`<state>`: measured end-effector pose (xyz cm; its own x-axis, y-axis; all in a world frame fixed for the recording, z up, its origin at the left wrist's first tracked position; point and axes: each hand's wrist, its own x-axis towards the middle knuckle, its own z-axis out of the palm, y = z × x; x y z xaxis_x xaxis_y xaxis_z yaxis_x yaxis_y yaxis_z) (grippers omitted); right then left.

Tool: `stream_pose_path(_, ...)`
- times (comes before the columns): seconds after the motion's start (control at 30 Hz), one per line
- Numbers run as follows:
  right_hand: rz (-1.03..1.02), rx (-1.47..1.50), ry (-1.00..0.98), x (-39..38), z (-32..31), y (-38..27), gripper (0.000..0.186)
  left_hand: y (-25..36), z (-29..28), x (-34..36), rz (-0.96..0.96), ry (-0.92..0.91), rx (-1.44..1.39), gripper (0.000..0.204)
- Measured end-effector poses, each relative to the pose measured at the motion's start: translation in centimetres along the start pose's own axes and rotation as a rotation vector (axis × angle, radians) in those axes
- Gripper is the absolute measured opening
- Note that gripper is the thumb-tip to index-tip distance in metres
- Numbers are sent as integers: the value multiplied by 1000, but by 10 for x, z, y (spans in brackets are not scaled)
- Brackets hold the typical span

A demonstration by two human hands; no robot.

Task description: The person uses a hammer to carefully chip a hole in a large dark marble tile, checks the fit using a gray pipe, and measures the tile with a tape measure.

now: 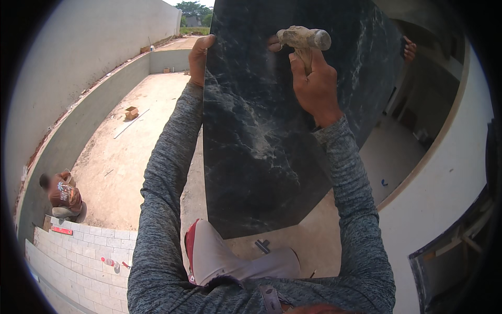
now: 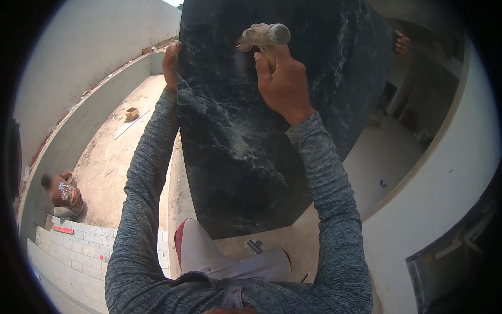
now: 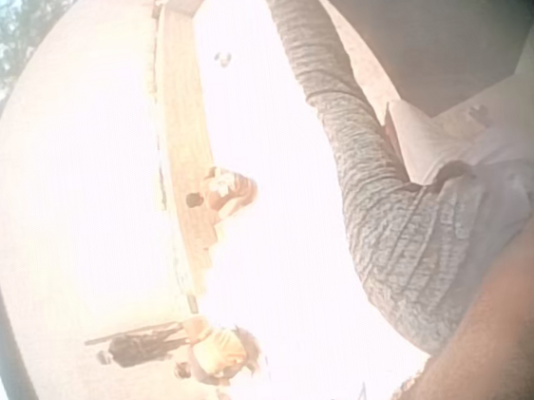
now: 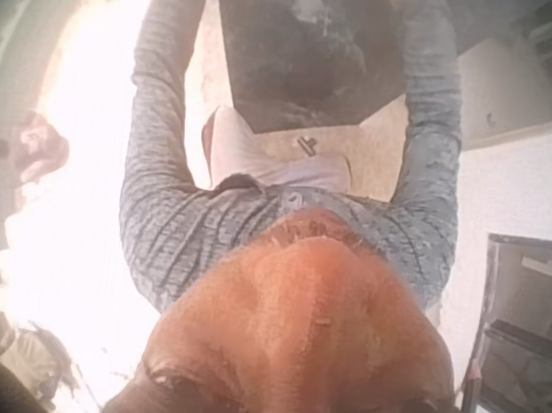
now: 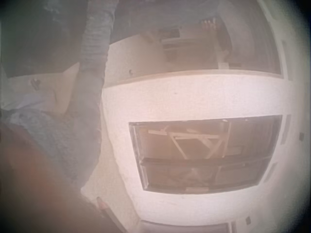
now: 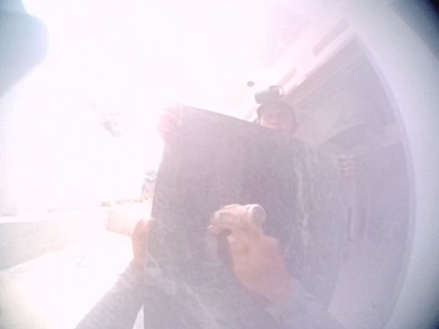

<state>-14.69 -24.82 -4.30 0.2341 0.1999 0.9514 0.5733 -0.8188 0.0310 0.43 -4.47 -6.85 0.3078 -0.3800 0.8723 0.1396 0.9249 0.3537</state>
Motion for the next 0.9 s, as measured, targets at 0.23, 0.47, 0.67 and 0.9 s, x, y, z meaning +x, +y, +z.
stream_pose_path(0.23,23,18,46,-2,-6,1,26,3,-6,0,-29,-24,-23,34)
stream_pose_path(0.47,17,9,13,-8,-3,3,27,-1,-7,0,1,10,-39,34)
stream_pose_path(0.67,110,45,41,-18,-6,-2,26,2,-6,-2,19,44,47,32)
stream_pose_path(0.9,556,276,36,-147,-47,4,23,2,-21,-4,-36,-16,46,32)
